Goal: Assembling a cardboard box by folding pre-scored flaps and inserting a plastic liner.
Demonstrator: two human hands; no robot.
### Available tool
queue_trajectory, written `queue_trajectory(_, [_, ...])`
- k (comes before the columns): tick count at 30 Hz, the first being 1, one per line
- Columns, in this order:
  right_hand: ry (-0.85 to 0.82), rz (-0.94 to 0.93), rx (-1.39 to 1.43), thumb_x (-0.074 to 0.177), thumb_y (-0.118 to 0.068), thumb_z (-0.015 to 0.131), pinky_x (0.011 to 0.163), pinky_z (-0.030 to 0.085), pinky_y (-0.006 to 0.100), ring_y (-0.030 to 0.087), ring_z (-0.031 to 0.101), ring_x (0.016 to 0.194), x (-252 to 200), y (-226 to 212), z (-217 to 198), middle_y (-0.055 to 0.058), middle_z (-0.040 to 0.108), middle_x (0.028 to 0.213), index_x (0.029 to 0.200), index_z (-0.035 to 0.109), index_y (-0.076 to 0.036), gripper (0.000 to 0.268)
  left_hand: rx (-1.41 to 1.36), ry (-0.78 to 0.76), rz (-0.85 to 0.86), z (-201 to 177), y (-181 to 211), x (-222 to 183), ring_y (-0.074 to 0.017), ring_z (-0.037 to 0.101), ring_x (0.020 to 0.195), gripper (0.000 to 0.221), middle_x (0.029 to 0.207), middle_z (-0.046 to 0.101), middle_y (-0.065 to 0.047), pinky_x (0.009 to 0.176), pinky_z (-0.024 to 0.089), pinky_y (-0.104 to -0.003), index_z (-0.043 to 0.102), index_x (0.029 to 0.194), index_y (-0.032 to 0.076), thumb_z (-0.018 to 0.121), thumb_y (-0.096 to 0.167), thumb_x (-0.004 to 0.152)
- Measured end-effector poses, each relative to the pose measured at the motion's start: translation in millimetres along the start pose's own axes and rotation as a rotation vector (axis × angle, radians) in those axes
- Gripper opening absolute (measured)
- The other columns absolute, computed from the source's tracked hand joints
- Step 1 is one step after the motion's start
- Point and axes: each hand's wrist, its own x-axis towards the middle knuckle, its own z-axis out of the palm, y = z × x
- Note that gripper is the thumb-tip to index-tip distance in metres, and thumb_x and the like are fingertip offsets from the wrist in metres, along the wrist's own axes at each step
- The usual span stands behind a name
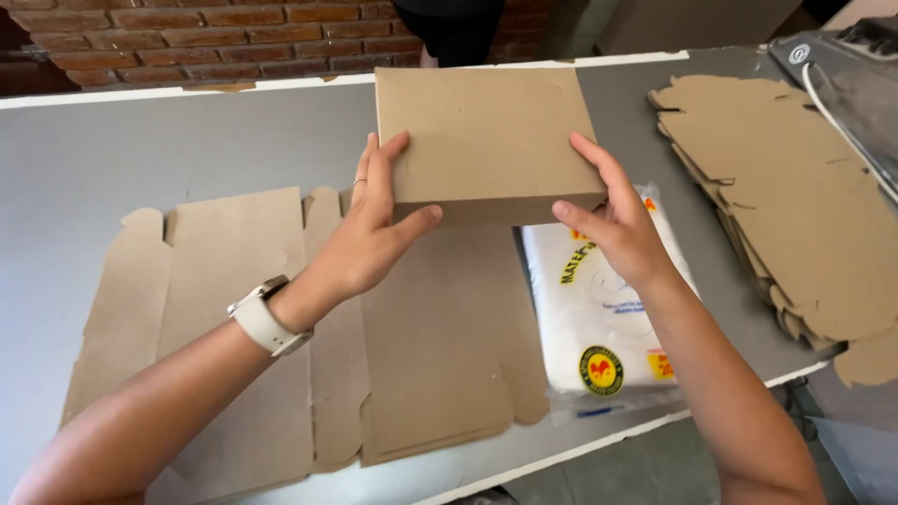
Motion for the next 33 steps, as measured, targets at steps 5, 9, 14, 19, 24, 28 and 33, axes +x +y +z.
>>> queue_trajectory(5, [0.054, 0.059, -0.044, 0.089, -0.017, 0.077, 0.116, 0.038, 0.039, 0.03, 0.041, 0.143, 58, 43, -59, 0.023, 0.037, 0.158, 0.158, 0.04, -0.018, 0.078, -0.004, 0.04, -0.044, 46, -25, 83, -0.0485, -0.006, 0.154, 0.082, 0.165, -0.012, -0.031, 0.121, 0.011, -0.064, 0.013, 0.161, 0.018, 0.061, 0.03, 0.096])
queue_trajectory(9, [0.094, 0.18, -0.131, 0.086, -0.021, 0.082, 0.118, 0.035, 0.046, 0.044, 0.035, 0.148, 87, 58, -81, 0.03, 0.031, 0.161, 0.158, 0.039, -0.024, 0.084, 0.058, 0.082, -0.085, 70, -54, 140, -0.0433, -0.004, 0.157, 0.076, 0.168, -0.006, -0.028, 0.123, 0.013, -0.061, 0.017, 0.161, 0.021, 0.06, 0.021, 0.098])
queue_trajectory(14, [0.039, 0.199, -0.23, 0.088, -0.02, 0.081, 0.122, 0.024, 0.052, 0.044, 0.023, 0.153, 125, 110, -105, 0.028, 0.028, 0.163, 0.16, 0.038, -0.023, 0.084, 0.096, 0.069, -0.131, 93, -75, 191, -0.0397, -0.003, 0.157, 0.072, 0.169, -0.008, -0.023, 0.124, 0.018, -0.058, 0.016, 0.161, 0.023, 0.055, 0.017, 0.101])
queue_trajectory(19, [-0.012, 0.26, -0.363, 0.09, -0.021, 0.077, 0.125, 0.014, 0.055, 0.04, 0.018, 0.156, 147, 152, -120, 0.024, 0.029, 0.164, 0.16, 0.04, -0.026, 0.079, 0.142, 0.04, -0.231, 108, -103, 219, -0.0379, 0.003, 0.158, 0.07, 0.17, -0.007, -0.02, 0.124, 0.025, -0.056, 0.014, 0.161, 0.025, 0.053, 0.017, 0.104])
queue_trajectory(24, [-0.081, 0.236, -0.498, 0.088, -0.03, 0.079, 0.125, 0.016, 0.057, 0.041, 0.02, 0.155, 151, 164, -122, 0.026, 0.029, 0.161, 0.161, 0.036, -0.025, 0.085, 0.242, -0.047, -0.24, 102, -117, 223, -0.0398, 0.013, 0.156, 0.077, 0.172, -0.003, -0.016, 0.126, 0.023, -0.052, 0.018, 0.164, 0.03, 0.049, 0.06, 0.101])
queue_trajectory(28, [-0.071, 0.229, -0.544, 0.085, -0.049, 0.079, 0.124, 0.015, 0.062, 0.048, 0.018, 0.153, 140, 153, -122, 0.029, 0.017, 0.164, 0.158, 0.04, -0.024, 0.086, 0.291, -0.039, -0.127, 71, -92, 187, -0.0363, 0.019, 0.156, 0.073, 0.162, 0.033, -0.021, 0.128, 0.011, -0.049, 0.034, 0.159, 0.015, 0.033, 0.064, 0.105])
queue_trajectory(33, [-0.1, -0.077, -0.685, 0.093, -0.032, 0.074, 0.121, 0.017, 0.065, 0.05, 0.027, 0.149, 97, 105, -86, 0.024, 0.035, 0.157, 0.141, 0.056, -0.018, 0.053, 0.613, -0.102, -0.155, 17, -76, 103, -0.0399, 0.03, 0.151, 0.06, 0.151, 0.05, -0.017, 0.12, 0.026, -0.062, 0.049, 0.151, 0.016, 0.053, 0.046, 0.1])
